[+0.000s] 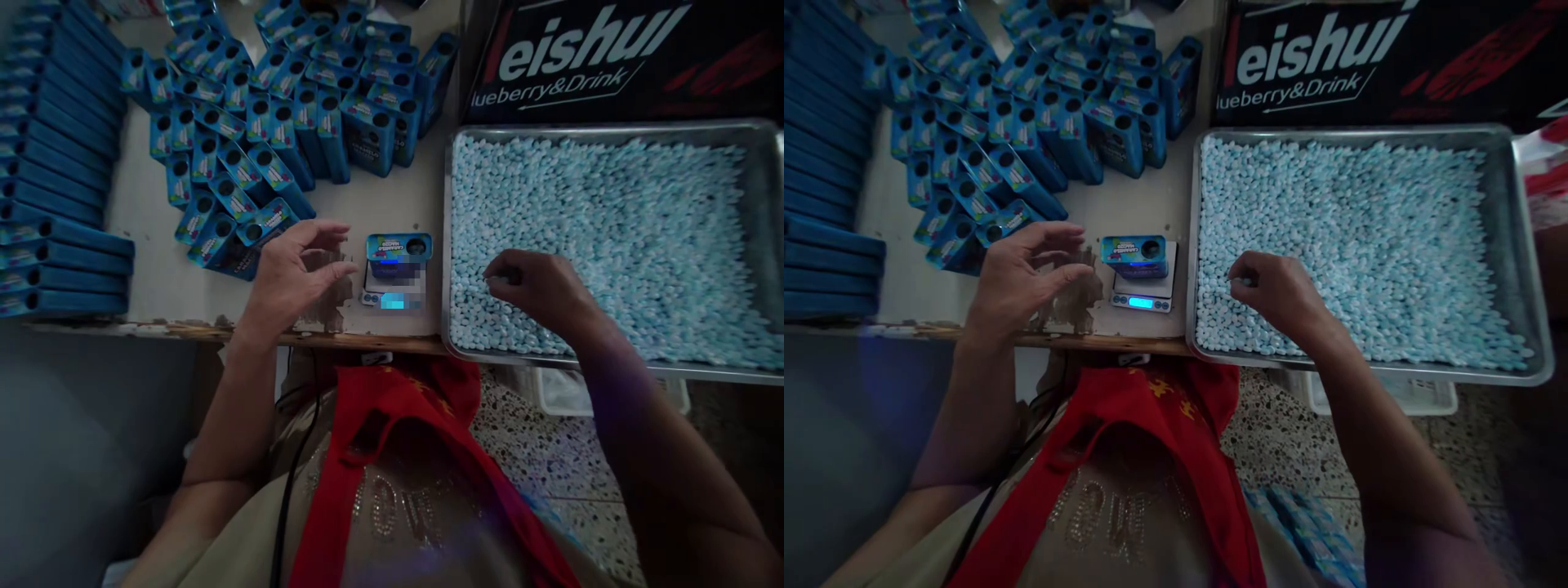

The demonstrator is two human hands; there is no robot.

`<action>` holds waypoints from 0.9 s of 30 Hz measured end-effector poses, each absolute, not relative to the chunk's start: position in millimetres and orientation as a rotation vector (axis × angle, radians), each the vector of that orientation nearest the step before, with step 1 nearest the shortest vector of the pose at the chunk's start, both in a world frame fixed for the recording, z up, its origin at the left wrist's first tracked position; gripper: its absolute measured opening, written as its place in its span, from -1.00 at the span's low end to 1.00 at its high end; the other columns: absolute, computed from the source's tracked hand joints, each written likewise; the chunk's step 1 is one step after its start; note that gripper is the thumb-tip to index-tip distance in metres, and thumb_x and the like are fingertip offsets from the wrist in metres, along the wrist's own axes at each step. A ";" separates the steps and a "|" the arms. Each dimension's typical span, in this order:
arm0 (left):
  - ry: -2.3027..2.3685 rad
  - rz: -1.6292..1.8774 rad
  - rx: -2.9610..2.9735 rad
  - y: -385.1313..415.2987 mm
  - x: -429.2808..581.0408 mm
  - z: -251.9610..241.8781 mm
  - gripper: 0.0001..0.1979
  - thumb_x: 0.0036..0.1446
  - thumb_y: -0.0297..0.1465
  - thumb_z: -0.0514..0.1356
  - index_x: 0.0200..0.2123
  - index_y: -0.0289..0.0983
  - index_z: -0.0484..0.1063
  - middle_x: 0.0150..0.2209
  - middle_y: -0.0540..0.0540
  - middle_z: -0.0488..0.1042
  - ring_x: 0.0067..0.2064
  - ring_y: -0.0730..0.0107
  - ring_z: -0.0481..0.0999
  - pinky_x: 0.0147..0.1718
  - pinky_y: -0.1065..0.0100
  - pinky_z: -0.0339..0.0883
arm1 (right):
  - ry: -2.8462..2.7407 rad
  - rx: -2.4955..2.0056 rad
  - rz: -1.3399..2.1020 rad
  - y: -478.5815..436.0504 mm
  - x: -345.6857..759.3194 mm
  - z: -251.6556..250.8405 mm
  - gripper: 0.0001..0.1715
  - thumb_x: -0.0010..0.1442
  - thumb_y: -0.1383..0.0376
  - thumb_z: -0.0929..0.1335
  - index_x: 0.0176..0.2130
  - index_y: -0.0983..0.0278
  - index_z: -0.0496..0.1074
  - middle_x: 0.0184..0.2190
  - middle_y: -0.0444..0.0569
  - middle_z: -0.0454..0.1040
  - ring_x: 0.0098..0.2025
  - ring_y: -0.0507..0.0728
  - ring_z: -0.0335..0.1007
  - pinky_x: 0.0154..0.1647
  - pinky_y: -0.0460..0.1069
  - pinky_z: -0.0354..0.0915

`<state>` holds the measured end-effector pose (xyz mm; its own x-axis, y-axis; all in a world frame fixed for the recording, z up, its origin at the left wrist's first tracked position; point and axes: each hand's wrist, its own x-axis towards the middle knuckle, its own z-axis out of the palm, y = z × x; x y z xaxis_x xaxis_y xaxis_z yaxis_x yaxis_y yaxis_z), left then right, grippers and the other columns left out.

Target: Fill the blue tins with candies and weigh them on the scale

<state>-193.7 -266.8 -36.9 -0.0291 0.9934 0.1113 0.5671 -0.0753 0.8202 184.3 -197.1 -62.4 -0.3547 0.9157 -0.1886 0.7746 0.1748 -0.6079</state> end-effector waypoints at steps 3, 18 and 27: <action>1.619 0.938 1.731 -260.9 -182.2 -35.3 -0.45 0.22 -0.29 0.61 0.25 -0.14 0.65 0.20 -0.18 0.70 0.20 0.02 0.73 0.27 0.03 0.68 | -2.180 -1.676 0.922 -197.1 181.4 -65.3 -0.82 0.11 0.26 0.45 -0.24 0.18 0.65 -0.43 -0.06 0.62 -0.36 0.20 0.57 -0.27 0.07 0.35; 1.380 0.937 2.078 -230.4 -94.9 -48.5 -0.62 0.38 -0.57 0.41 0.13 -0.02 0.67 0.14 -0.08 0.68 0.27 -0.03 0.62 0.54 -0.23 0.33 | -1.229 -1.363 1.599 -206.6 134.7 -64.3 -0.50 0.49 -0.15 0.29 0.05 0.13 0.56 0.05 0.16 0.71 0.12 0.32 0.70 0.17 0.27 0.63; 1.393 0.880 2.155 -210.2 -87.2 -49.9 -0.68 0.43 -0.40 0.41 0.20 -0.06 0.65 0.15 -0.17 0.67 0.24 -0.13 0.59 0.42 -0.16 0.41 | -0.761 -1.229 1.777 -220.0 133.0 -47.7 -0.68 0.51 0.01 0.30 -0.07 0.10 0.55 0.08 0.15 0.74 0.39 0.33 0.58 0.46 0.32 0.52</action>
<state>-87.2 -210.2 -49.9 0.2957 0.9138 0.2785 0.6437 -0.4060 0.6486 133.0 -220.0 -47.7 -0.1818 0.8791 -0.4407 -0.2878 -0.4761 -0.8310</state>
